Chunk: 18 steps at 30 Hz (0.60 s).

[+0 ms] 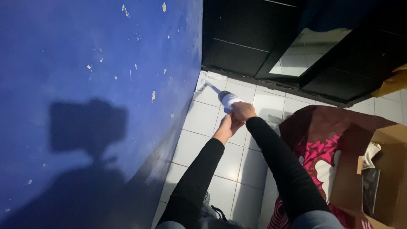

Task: The user is assembling a cordless vacuum cleaner by attaching the extension tube and floor head.

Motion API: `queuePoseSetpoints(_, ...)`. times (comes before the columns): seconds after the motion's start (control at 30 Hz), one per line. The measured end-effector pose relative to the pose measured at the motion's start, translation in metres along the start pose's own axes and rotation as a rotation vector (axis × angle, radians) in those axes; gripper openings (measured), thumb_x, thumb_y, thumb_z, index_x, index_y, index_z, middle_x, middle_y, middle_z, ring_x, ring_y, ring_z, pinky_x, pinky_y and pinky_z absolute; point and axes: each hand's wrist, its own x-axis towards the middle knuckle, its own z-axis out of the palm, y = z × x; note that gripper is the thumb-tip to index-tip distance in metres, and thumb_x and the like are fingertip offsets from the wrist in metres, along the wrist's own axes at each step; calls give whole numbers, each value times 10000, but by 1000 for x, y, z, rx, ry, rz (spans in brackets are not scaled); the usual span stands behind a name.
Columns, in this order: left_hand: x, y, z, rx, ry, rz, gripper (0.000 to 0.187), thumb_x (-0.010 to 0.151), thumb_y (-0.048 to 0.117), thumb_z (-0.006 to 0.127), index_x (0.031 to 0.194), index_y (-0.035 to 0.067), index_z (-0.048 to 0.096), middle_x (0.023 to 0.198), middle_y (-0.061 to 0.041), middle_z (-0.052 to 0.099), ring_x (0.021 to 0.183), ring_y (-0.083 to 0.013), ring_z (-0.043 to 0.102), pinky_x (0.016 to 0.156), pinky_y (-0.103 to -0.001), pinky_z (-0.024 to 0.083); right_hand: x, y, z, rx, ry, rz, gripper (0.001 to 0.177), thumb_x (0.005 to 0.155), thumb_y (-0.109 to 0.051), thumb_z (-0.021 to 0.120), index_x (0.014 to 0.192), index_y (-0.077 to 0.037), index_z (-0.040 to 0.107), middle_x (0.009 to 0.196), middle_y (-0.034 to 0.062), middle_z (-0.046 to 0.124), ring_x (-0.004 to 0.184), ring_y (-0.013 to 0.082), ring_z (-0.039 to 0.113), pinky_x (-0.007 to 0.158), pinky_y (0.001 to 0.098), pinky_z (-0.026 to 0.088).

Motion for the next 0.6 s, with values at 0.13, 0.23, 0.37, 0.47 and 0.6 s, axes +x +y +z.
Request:
queuePoseSetpoints(0.13,-5,-17,1,22,13,-50,446,1086,421,418,1202,27,592,1047,-145,667,918,-276,678,831,-415,607,0,18,30,28,42,-60,272,884,-288,650,1096,-139,731,1051,143,745,978,351,727,795,475,593)
queuePoseSetpoints(0.23,-24,-32,0,35,-39,-23,447,1083,408,399,1227,32,593,1075,-129,678,914,-254,689,819,-409,621,-19,19,37,13,-25,-61,301,844,-289,662,1090,-131,732,1060,142,746,1011,342,727,824,472,591)
queuePoseSetpoints(0.37,-46,-47,5,149,47,-17,437,1088,406,423,1261,33,571,1095,-146,672,924,-266,690,835,-402,636,-48,19,27,51,-79,-58,386,811,-336,704,1110,-93,702,1095,177,730,1043,361,706,859,474,578)
queuePoseSetpoints(0.47,-60,-58,5,231,61,-24,403,1069,395,429,1277,76,562,1107,-125,669,910,-274,678,808,-413,623,-71,19,29,158,-150,2,452,803,-374,739,1145,-81,695,1137,199,718,1076,370,691,891,470,571)
queuePoseSetpoints(0.6,-100,-64,15,360,223,-74,443,980,391,467,1302,97,549,1136,-73,646,917,-258,660,758,-500,608,-88,19,75,362,-213,139,483,840,-327,683,1243,-69,620,1119,223,748,1031,368,749,853,466,614)
